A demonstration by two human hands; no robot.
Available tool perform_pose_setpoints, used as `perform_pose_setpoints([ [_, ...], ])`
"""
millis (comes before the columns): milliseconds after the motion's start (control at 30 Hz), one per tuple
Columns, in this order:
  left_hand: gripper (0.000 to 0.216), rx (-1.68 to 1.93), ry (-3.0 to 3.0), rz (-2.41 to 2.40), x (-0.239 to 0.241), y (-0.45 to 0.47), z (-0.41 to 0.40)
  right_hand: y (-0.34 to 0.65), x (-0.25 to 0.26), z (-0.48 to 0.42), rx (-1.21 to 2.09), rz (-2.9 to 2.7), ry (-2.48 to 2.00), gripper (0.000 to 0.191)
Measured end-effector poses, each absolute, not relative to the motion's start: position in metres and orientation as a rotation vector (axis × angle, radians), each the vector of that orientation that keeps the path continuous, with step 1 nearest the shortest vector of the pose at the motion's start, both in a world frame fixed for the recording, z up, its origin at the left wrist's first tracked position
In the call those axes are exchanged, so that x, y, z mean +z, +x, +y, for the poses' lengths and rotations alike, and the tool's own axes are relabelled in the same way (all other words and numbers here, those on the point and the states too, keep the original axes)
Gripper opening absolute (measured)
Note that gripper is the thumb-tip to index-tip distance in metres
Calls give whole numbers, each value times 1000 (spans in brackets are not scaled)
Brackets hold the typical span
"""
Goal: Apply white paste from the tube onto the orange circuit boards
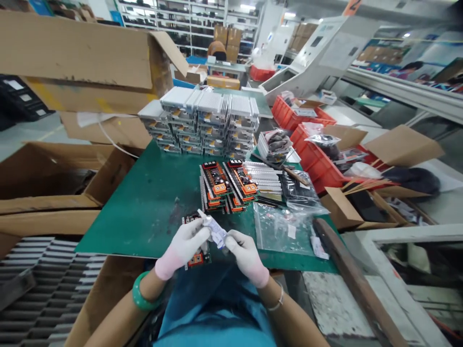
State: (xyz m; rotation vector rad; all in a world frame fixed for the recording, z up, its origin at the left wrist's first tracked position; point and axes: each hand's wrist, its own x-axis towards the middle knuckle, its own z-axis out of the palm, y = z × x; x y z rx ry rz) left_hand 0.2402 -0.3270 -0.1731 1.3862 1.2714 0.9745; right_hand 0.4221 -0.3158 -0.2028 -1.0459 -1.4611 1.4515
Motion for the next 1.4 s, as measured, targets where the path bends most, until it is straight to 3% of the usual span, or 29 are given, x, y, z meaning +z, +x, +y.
perform_pose_setpoints([
  [200, 29, 725, 1822, 1283, -173, 249, -331, 405, -203, -318, 1296, -1410, -967, 33],
  [400, 45, 747, 1877, 1252, -171, 249, -335, 398, -206, -324, 1348, -1332, -961, 31],
  [733, 56, 486, 2761, 1445, -191, 248, -336, 389, -224, -335, 1551, -1078, -869, 30],
  [833, 50, 401, 2639, 1422, -181, 244, -338, 400, -221, -331, 1586, -1088, -932, 34],
  [900, 33, 448, 2393, 1488, -174, 240, -339, 409, -219, -327, 1616, -1138, -1015, 36],
  [1000, 40, 573, 2225, 1478, -170, 236, -341, 420, -220, -322, 1657, -1223, -1084, 36],
  [1167, 28, 883, 2609, 1285, -179, 244, -344, 420, -224, -323, 1435, -1291, -1158, 26],
  [1267, 27, 825, 2896, 1139, -180, 248, -346, 417, -223, -328, 1296, -1333, -1255, 18],
  [1400, 23, 661, 2813, 1120, -175, 245, -342, 422, -220, -330, 1521, -1294, -1173, 25],
])
